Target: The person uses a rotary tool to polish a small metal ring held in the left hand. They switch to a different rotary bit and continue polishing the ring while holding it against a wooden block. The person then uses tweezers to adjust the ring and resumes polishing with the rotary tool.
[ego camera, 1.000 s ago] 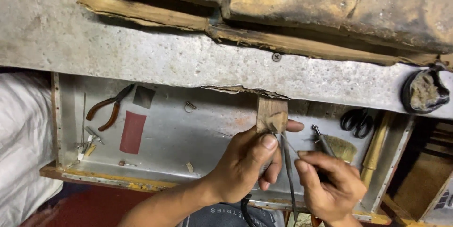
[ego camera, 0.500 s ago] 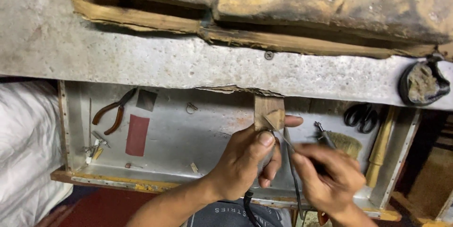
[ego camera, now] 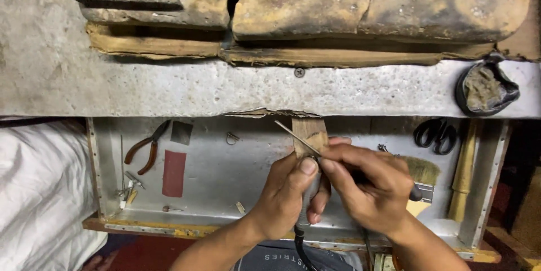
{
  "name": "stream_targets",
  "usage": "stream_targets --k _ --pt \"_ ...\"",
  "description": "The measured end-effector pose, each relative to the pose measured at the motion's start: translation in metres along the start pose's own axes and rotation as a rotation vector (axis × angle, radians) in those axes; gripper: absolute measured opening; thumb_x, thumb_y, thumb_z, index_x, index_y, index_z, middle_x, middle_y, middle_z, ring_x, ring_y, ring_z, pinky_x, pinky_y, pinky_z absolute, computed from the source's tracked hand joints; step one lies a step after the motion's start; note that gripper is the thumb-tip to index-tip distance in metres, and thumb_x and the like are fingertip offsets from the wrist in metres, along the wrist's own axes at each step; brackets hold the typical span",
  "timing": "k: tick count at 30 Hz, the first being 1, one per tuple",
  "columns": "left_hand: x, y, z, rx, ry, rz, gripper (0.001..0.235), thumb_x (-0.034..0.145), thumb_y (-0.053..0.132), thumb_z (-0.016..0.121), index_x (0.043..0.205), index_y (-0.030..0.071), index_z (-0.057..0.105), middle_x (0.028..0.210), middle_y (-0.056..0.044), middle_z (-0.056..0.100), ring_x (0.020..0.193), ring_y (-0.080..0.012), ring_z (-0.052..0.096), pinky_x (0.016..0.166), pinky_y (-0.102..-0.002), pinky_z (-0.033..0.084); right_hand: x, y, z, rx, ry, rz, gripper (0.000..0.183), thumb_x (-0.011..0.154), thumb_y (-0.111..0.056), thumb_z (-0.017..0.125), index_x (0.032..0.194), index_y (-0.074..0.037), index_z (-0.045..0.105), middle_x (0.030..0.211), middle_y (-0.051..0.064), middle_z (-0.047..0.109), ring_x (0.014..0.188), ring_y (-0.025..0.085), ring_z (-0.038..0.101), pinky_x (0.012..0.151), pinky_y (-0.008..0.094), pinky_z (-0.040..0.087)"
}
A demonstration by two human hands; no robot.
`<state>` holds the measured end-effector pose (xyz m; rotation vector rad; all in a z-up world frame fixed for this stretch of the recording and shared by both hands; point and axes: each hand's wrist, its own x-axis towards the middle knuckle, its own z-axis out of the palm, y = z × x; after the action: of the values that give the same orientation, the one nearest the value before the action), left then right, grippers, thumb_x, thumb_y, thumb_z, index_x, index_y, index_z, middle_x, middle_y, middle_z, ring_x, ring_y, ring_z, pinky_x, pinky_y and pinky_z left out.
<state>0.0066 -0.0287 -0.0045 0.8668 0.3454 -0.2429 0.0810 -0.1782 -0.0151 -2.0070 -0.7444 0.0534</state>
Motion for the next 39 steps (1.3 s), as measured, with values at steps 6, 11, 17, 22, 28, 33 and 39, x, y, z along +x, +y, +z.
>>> stream_targets --k 6,11,17,22,28,33,39 --pt "0.001 0.006 0.0 0.015 0.03 -0.042 0.068 0.101 0.048 0.044 0.151 0.003 0.052 0.061 -0.008 0.052 0.048 -0.0139 0.046 0.043 -0.026 0.047 -0.03 0.009 -0.02 -0.019 0.03 0.052 0.01 0.084 -0.011 0.076 0.088 -0.002 0.075 0.085 0.011 0.078 0.066 0.016 0.077 0.061 0.023 0.061" --pt "0.001 -0.007 -0.002 -0.017 0.009 0.015 0.067 0.103 0.047 0.045 0.151 0.0 0.05 0.058 -0.008 0.049 0.048 -0.0138 0.047 0.042 -0.027 0.047 0.0 0.001 0.0 -0.003 0.015 -0.045 0.011 0.089 -0.011 0.074 0.095 -0.002 0.075 0.09 0.012 0.079 0.07 0.019 0.079 0.058 0.026 0.06" --pt "0.0 0.009 0.0 0.044 0.013 -0.036 0.07 0.101 0.05 0.043 0.152 0.003 0.051 0.061 -0.008 0.05 0.049 -0.0135 0.045 0.041 -0.026 0.047 -0.031 0.008 -0.02 -0.012 0.055 0.038 0.008 0.084 -0.009 0.074 0.087 -0.002 0.075 0.083 0.011 0.078 0.063 0.015 0.077 0.058 0.022 0.061" --pt "-0.001 0.002 -0.003 0.049 -0.007 -0.003 0.066 0.104 0.047 0.041 0.151 0.002 0.051 0.061 -0.009 0.049 0.048 -0.0139 0.047 0.043 -0.026 0.047 -0.003 -0.002 -0.003 0.087 0.02 -0.027 0.012 0.086 -0.007 0.072 0.092 0.003 0.072 0.081 0.014 0.077 0.059 0.016 0.073 0.072 0.031 0.067" --pt "-0.003 0.007 -0.001 0.027 -0.001 -0.006 0.068 0.102 0.049 0.042 0.152 0.002 0.051 0.059 -0.007 0.049 0.047 -0.0126 0.045 0.042 -0.025 0.047 -0.019 -0.001 -0.013 0.02 0.037 0.002 0.009 0.086 -0.007 0.074 0.091 0.001 0.073 0.086 0.013 0.078 0.067 0.018 0.079 0.06 0.024 0.062" --pt "-0.003 0.005 -0.004 0.039 -0.043 0.009 0.068 0.104 0.048 0.041 0.153 0.001 0.048 0.061 -0.007 0.049 0.052 -0.0129 0.046 0.044 -0.025 0.049 -0.014 -0.003 -0.007 -0.012 0.033 -0.002 0.009 0.084 -0.009 0.074 0.087 -0.001 0.074 0.082 0.012 0.078 0.062 0.018 0.077 0.056 0.025 0.063" --pt "-0.004 0.006 -0.001 0.019 -0.003 0.008 0.067 0.103 0.047 0.042 0.152 0.002 0.051 0.057 -0.007 0.048 0.048 -0.0127 0.046 0.042 -0.025 0.047 -0.016 -0.001 -0.009 0.046 0.052 0.007 0.011 0.087 -0.008 0.076 0.095 -0.001 0.074 0.088 0.01 0.078 0.062 0.013 0.073 0.055 0.021 0.056"
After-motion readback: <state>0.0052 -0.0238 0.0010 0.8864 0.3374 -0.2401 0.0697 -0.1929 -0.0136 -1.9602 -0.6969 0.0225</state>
